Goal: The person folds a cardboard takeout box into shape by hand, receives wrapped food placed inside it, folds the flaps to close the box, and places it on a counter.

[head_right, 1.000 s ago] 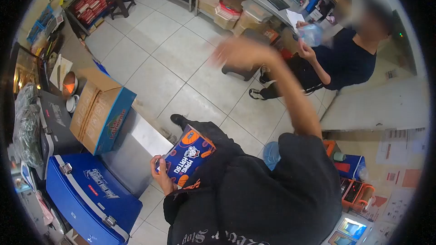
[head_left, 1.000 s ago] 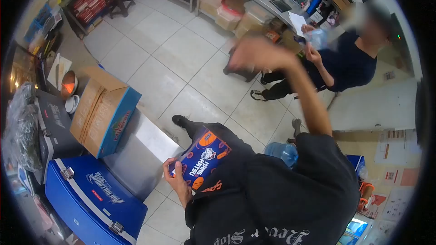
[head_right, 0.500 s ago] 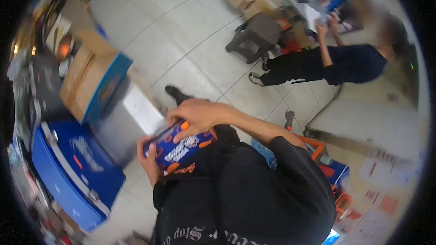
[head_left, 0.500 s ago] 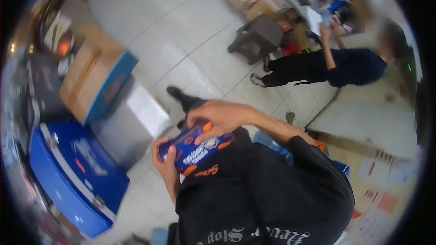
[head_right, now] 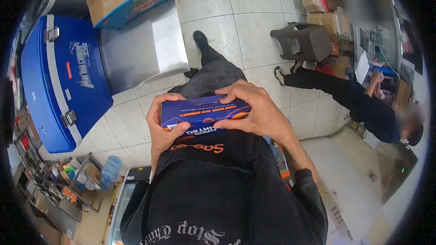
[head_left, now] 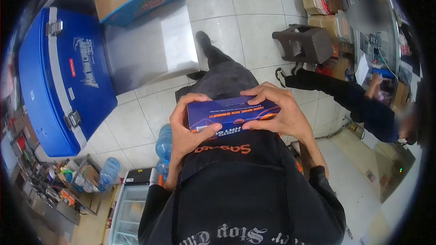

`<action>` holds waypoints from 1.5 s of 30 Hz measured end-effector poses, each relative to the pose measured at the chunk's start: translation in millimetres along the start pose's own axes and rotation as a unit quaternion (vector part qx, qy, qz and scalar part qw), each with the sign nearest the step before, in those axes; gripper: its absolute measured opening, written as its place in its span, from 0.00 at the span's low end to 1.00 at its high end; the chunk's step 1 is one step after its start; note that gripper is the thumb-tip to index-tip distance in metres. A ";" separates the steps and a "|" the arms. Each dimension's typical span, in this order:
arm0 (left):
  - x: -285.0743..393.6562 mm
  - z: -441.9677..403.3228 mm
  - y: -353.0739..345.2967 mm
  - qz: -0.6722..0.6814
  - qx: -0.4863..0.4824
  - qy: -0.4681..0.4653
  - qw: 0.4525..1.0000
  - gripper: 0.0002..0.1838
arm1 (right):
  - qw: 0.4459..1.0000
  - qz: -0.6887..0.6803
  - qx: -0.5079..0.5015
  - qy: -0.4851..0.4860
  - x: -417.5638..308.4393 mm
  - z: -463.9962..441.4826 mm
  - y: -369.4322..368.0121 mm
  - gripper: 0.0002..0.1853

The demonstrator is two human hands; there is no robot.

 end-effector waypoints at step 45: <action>4.0 25.6 21.4 -0.111 -0.054 -0.115 0.986 0.20 | 0.994 0.009 -0.111 -0.023 -6.6 -9.1 -8.7 0.12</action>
Point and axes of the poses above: each hand's wrist, its own z-axis away from the middle knuckle, its own y-axis out of the back of the hand, x = y × z, the point moved 2 cm from there along -z, towards the middle knuckle, and after that the axes turned 7 degrees about -y, right-handed, at the moved point
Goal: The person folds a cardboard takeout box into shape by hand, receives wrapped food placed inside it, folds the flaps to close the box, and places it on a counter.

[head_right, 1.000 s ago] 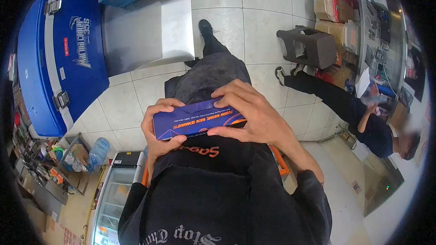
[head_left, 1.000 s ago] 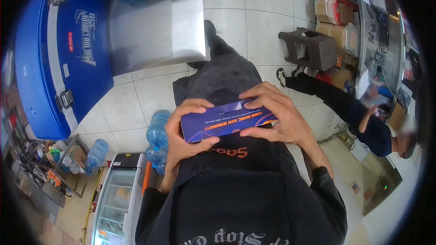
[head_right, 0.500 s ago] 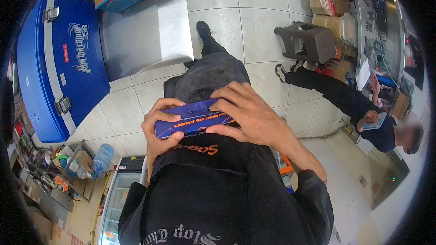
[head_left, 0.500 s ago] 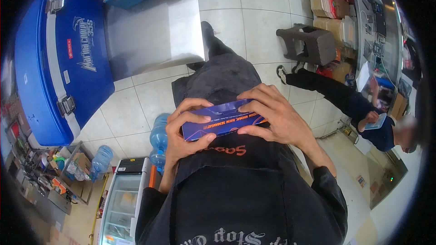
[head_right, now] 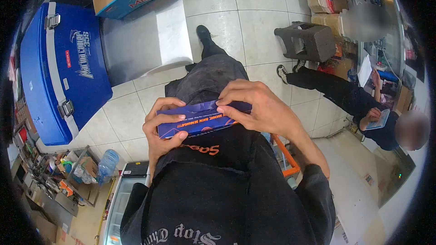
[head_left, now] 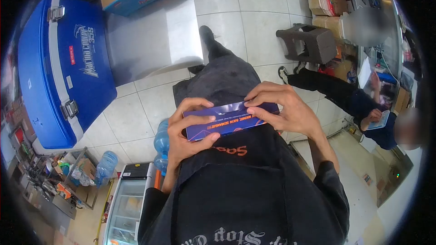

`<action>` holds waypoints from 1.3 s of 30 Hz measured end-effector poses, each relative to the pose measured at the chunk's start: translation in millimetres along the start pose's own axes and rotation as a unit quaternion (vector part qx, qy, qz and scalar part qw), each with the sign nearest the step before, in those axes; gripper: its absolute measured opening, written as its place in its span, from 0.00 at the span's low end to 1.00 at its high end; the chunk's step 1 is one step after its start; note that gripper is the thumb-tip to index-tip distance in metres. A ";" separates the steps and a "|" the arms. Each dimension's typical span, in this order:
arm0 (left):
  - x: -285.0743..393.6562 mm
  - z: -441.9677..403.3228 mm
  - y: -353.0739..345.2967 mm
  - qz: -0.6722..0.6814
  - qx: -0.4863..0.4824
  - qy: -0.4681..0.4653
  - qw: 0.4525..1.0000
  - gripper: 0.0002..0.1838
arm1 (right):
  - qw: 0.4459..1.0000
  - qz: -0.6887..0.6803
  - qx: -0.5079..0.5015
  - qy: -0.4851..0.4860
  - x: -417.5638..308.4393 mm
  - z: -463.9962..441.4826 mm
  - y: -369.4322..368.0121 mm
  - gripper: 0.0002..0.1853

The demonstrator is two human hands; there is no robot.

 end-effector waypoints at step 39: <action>-27.2 -122.5 -137.4 0.113 -0.101 0.164 0.975 0.32 | 0.862 -0.498 0.072 0.053 116.3 140.3 24.9 0.36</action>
Point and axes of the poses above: each hand's wrist, its own z-axis away from the middle knuckle, its own y-axis out of the back of the hand, x = y × z, the point moved 2 cm from there along -z, towards the middle knuckle, and after that the axes turned 7 degrees about -y, right-handed, at the moved point
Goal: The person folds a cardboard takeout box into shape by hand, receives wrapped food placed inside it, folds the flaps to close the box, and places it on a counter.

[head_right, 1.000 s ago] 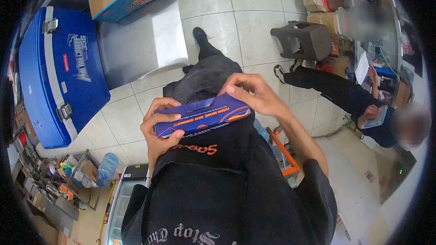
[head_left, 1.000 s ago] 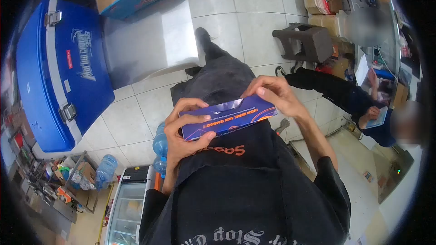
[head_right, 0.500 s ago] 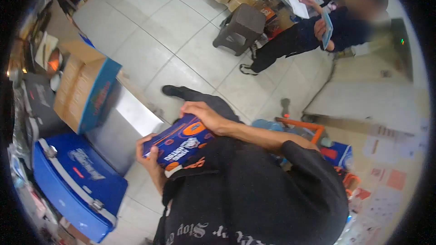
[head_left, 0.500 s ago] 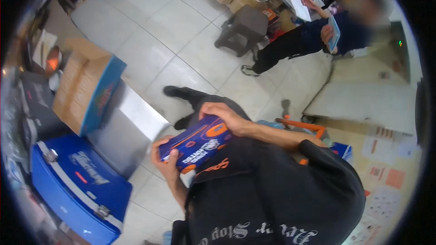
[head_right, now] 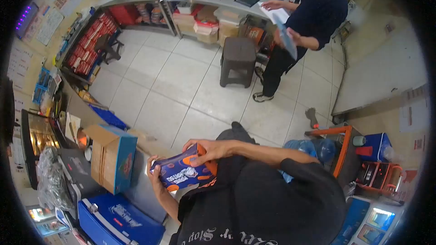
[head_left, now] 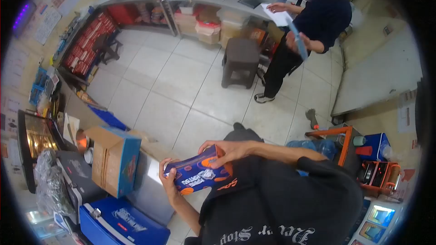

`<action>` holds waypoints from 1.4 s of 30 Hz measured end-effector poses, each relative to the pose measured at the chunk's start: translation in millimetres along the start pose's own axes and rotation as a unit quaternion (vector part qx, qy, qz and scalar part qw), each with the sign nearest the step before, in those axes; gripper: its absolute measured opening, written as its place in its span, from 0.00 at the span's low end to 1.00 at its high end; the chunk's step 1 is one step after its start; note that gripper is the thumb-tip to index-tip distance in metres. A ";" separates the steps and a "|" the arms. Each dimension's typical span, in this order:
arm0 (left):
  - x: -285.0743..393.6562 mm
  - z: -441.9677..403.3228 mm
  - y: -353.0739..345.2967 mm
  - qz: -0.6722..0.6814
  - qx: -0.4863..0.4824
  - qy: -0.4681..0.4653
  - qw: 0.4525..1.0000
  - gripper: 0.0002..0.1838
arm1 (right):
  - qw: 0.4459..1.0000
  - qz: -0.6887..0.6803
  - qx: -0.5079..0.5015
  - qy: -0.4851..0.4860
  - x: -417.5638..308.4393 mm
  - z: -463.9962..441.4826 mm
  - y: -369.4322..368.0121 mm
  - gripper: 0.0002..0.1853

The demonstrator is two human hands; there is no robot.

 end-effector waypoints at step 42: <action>-46.6 -178.0 -334.7 -0.001 -0.440 0.179 0.880 0.47 | 0.997 0.072 -0.008 0.008 -55.6 146.5 240.5 0.18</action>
Point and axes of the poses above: each hand's wrist, its own z-axis away from the middle knuckle, its own y-axis out of the back of the hand, x = y × z, the point moved 2 cm from there along -z, towards the middle knuckle, and after that the axes turned 7 degrees about -y, right-handed, at the moved point
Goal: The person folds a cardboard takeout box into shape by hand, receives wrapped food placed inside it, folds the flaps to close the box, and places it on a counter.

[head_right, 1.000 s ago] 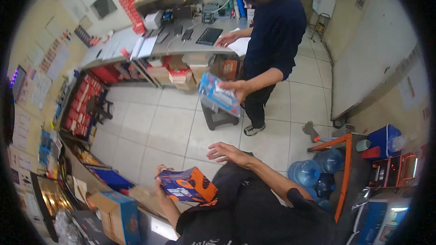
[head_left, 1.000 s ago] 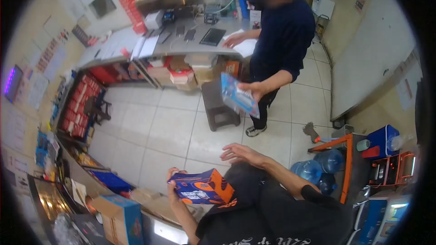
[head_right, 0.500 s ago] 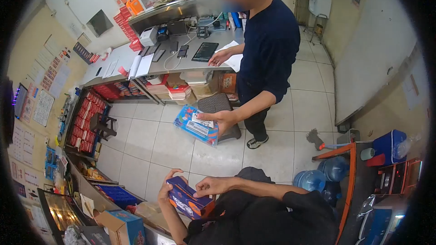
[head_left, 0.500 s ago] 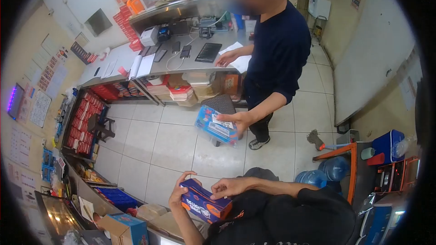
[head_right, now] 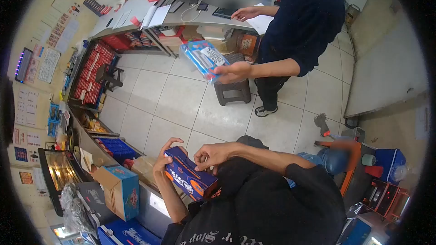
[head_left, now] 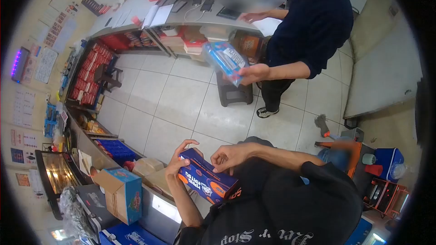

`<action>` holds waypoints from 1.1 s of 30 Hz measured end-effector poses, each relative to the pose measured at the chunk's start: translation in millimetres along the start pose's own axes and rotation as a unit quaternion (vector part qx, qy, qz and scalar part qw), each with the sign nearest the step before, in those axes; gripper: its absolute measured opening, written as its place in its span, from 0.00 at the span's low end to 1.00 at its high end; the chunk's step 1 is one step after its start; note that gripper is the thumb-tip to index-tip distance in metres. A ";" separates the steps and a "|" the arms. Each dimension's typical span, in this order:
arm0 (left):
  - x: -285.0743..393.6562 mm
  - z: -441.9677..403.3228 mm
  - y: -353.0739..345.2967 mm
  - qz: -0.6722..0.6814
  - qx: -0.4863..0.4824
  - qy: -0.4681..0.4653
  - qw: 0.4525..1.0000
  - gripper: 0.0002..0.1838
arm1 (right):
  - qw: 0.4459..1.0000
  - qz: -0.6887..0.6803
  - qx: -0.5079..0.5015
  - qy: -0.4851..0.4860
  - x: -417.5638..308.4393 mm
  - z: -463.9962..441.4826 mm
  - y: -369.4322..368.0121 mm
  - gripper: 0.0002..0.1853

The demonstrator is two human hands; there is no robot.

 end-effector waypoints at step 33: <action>14.1 -3.0 -13.5 -0.063 -0.047 0.031 0.996 0.44 | 0.474 0.538 0.654 0.242 -104.4 29.9 161.8 0.39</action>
Point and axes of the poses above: each hand's wrist, its own z-axis away from the middle knuckle, its own y-axis out of the back of the hand, x = y × z, the point moved 2 cm from there along -z, towards the middle knuckle, and after that the axes turned 7 degrees about -y, right-handed, at the moved point
